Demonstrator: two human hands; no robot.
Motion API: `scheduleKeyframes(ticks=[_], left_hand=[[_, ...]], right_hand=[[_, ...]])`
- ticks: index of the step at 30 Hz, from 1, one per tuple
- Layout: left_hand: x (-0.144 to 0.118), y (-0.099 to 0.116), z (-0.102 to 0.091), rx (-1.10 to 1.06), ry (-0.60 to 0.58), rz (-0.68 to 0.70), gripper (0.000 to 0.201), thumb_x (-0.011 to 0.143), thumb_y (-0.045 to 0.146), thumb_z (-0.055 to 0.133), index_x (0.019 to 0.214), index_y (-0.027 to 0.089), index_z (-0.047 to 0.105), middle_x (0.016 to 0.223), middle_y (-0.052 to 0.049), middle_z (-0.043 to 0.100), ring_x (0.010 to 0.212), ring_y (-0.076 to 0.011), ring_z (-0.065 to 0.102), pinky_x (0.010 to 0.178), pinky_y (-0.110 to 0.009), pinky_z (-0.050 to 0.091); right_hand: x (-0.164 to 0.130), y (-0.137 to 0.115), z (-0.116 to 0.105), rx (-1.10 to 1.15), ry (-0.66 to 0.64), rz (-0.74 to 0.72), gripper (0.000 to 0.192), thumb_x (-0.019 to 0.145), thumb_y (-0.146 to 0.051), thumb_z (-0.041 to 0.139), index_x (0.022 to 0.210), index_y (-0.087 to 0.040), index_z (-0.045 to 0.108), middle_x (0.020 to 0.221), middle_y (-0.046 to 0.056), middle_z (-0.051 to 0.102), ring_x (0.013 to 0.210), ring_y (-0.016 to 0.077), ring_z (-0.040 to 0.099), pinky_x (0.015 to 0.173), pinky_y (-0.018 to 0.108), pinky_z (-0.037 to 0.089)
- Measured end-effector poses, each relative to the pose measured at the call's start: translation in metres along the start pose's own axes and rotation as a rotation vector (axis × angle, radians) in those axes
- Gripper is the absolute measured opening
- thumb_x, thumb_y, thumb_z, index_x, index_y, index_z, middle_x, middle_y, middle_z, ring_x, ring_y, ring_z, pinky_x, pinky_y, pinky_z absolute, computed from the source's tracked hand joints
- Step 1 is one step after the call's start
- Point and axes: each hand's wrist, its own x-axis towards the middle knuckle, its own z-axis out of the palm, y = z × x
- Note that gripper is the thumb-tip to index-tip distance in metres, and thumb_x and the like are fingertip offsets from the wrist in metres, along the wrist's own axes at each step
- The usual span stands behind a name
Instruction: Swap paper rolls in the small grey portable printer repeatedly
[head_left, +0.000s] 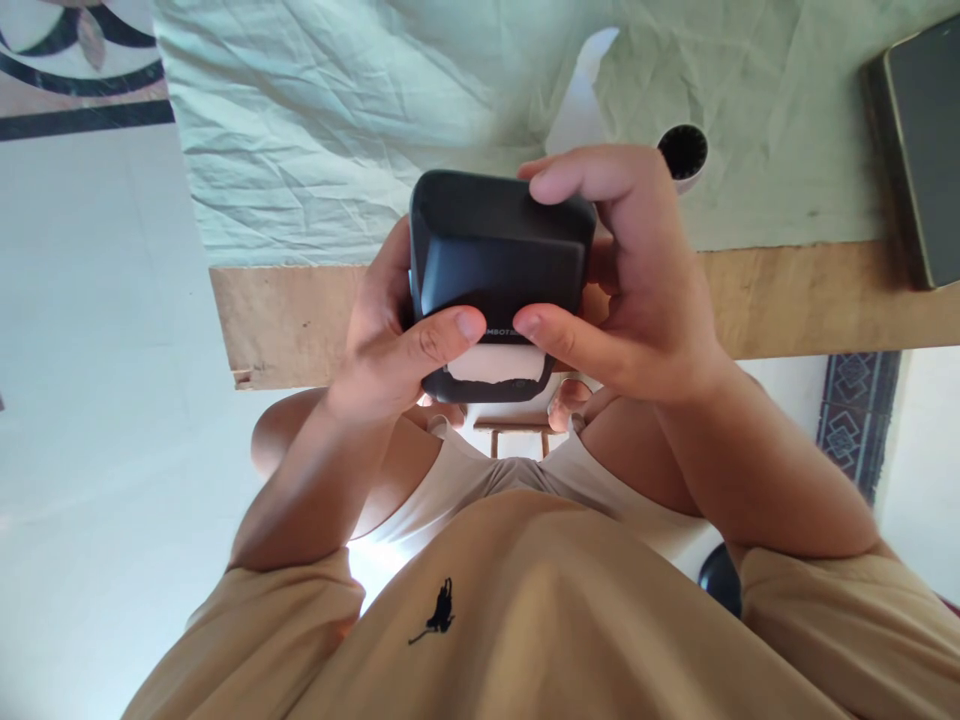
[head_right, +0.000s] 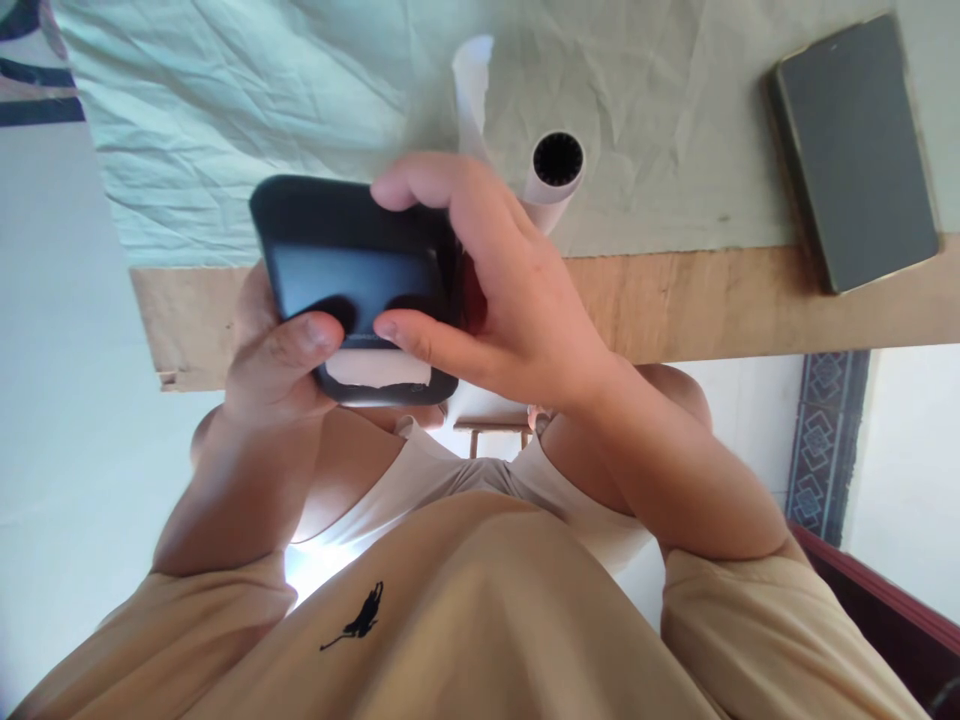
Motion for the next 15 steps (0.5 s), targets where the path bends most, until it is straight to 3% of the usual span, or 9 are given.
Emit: scheduleKeyframes(ticks=[3, 11, 15], left_hand=[[0.0002, 0.0022, 0.0023, 0.039, 0.015, -0.034, 0.041, 0.081, 0.032, 0.069, 0.121, 0.024, 0.071, 0.093, -0.007, 0.066, 0.072, -0.0198, 0.064, 0.056, -0.031, 0.047], [0.0004, 0.0081, 0.006, 0.074, -0.001, -0.076, 0.041, 0.083, 0.037, 0.065, 0.122, 0.027, 0.068, 0.083, -0.005, 0.062, 0.052, -0.0143, 0.056, 0.04, -0.026, 0.04], [0.0012, 0.0071, 0.0047, 0.059, -0.003, -0.068, 0.043, 0.079, 0.035, 0.07, 0.121, 0.025, 0.068, 0.086, -0.005, 0.064, 0.059, -0.0175, 0.062, 0.044, -0.027, 0.043]], right_hand=[[-0.001, 0.0, 0.0002, 0.019, 0.001, 0.018, 0.046, 0.087, -0.045, 0.07, 0.125, -0.028, 0.051, 0.132, 0.006, 0.06, 0.125, 0.0222, 0.058, 0.092, 0.037, 0.062], [-0.0012, -0.0024, -0.0011, 0.02, -0.008, 0.027, 0.046, 0.086, -0.041, 0.072, 0.125, -0.028, 0.052, 0.13, 0.005, 0.059, 0.127, 0.0204, 0.056, 0.111, 0.044, 0.055], [-0.001, -0.0005, -0.001, 0.045, -0.014, 0.013, 0.049, 0.085, -0.039, 0.074, 0.127, -0.026, 0.052, 0.131, 0.006, 0.058, 0.127, 0.0204, 0.056, 0.111, 0.043, 0.055]])
